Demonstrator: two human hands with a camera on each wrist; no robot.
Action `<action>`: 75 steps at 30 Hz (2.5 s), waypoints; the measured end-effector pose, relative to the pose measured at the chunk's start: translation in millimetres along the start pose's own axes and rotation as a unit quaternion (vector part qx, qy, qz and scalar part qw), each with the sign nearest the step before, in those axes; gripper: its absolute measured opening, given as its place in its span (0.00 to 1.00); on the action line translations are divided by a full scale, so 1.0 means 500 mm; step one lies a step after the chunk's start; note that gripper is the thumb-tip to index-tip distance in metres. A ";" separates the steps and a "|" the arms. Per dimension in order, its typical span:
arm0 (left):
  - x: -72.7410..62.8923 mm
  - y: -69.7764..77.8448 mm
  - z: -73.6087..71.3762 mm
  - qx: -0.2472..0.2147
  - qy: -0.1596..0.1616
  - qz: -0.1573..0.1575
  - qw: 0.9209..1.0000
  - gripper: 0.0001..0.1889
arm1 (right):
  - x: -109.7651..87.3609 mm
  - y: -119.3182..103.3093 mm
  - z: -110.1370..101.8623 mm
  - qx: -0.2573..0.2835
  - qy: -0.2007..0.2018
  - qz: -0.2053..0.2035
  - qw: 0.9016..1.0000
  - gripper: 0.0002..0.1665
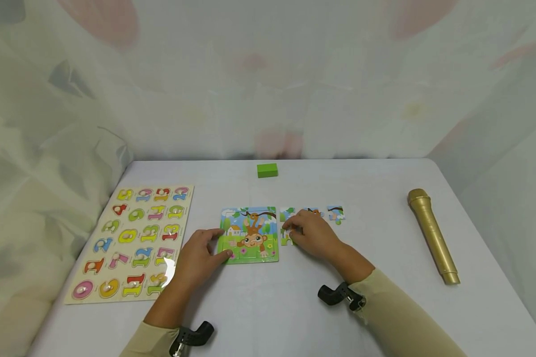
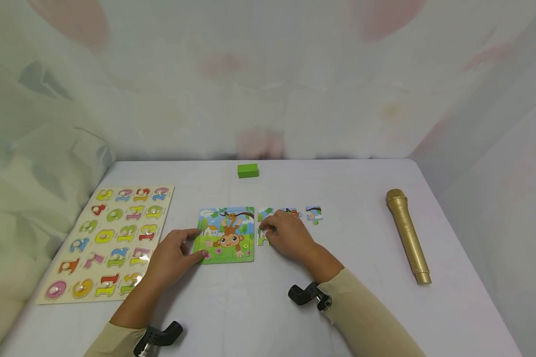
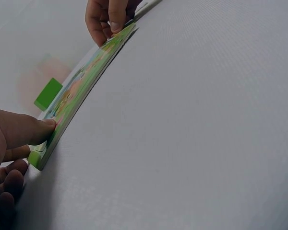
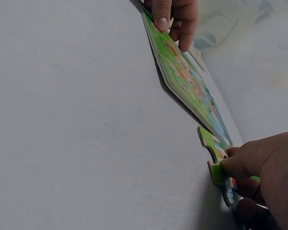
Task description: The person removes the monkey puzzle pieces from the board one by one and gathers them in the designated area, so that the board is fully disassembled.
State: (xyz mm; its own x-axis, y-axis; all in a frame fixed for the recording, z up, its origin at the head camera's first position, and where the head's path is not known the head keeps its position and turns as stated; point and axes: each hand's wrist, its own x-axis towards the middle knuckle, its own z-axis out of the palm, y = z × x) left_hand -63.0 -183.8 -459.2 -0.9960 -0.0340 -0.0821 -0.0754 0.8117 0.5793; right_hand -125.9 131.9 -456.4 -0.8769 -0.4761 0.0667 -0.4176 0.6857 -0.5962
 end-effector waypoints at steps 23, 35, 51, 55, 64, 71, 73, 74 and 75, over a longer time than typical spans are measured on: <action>-0.001 0.001 0.000 0.000 0.001 -0.003 1.000 0.34 | -0.005 -0.001 0.002 0.000 0.009 0.002 1.000 0.11; -0.003 0.003 0.000 0.002 0.003 -0.002 1.000 0.34 | -0.005 0.002 0.005 0.016 0.016 0.022 1.000 0.11; 0.001 -0.005 -0.011 -0.008 -0.014 0.004 1.000 0.35 | 0.014 -0.003 -0.031 0.103 -0.032 0.029 0.994 0.14; 0.004 -0.002 -0.012 -0.008 -0.012 0.015 1.000 0.34 | 0.027 -0.010 -0.032 0.111 -0.060 0.022 0.992 0.15; 0.016 0.017 -0.008 -0.014 -0.007 0.041 0.999 0.32 | 0.070 -0.050 -0.026 0.109 -0.104 -0.010 0.989 0.17; 0.028 0.027 0.006 -0.009 -0.001 0.064 0.998 0.31 | 0.111 -0.077 -0.016 0.092 -0.125 -0.037 0.987 0.18; 0.029 0.033 0.009 -0.006 0.000 0.066 0.998 0.31 | 0.122 -0.081 -0.008 0.087 -0.132 -0.039 0.987 0.18; 0.029 0.037 0.010 -0.004 0.001 0.064 0.998 0.31 | 0.127 -0.083 -0.004 0.084 -0.135 -0.041 0.986 0.18; 0.029 0.040 0.011 -0.002 0.001 0.064 0.998 0.30 | 0.131 -0.085 0.001 0.081 -0.139 -0.041 0.986 0.18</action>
State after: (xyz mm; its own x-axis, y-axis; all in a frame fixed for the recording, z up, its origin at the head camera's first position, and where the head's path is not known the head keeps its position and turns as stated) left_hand -78.5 -165.1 -453.2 -0.9977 0.0676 -0.0055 0.0515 0.8074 0.5877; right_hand -165.6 71.2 -427.0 -0.7339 -0.6735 -0.0886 -0.4206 0.5530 -0.7192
